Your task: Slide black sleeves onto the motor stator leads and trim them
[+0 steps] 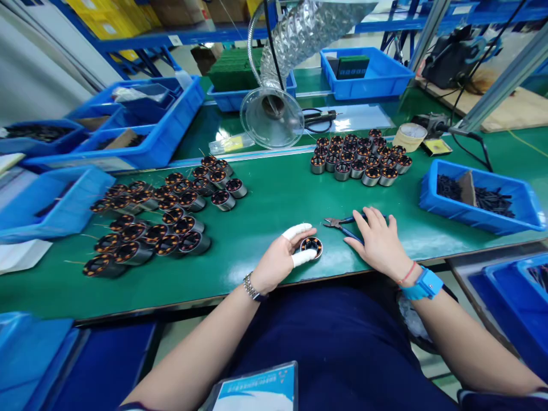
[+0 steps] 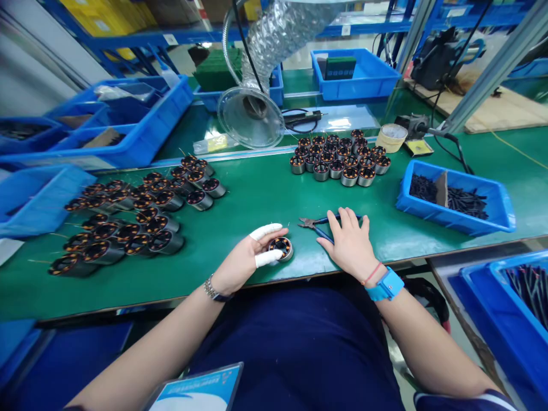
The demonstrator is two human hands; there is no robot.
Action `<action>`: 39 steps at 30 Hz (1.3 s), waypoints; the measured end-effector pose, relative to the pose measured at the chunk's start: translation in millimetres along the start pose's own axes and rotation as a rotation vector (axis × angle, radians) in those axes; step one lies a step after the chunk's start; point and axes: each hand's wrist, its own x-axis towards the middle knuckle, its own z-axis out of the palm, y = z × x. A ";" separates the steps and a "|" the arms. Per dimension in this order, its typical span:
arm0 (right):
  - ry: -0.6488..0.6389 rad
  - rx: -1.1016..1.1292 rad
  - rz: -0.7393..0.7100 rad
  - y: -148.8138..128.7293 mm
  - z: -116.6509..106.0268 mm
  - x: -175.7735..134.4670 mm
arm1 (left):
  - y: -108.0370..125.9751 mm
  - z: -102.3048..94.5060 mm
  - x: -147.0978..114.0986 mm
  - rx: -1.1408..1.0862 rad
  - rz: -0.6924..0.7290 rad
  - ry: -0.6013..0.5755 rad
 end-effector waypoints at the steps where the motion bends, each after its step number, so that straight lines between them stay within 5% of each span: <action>1: 0.008 -0.016 -0.009 0.8 -0.7 0.8 | 1.2 1.7 3.5 -0.037 -0.018 -0.010; 12: -0.054 0.295 -0.059 4.1 -44.1 -11.2 | 2.4 20.2 24.3 -0.149 -0.028 0.144; 39: -0.054 0.201 -0.114 -8.1 -40.0 -6.2 | 3.1 22.1 24.0 -0.173 -0.015 0.157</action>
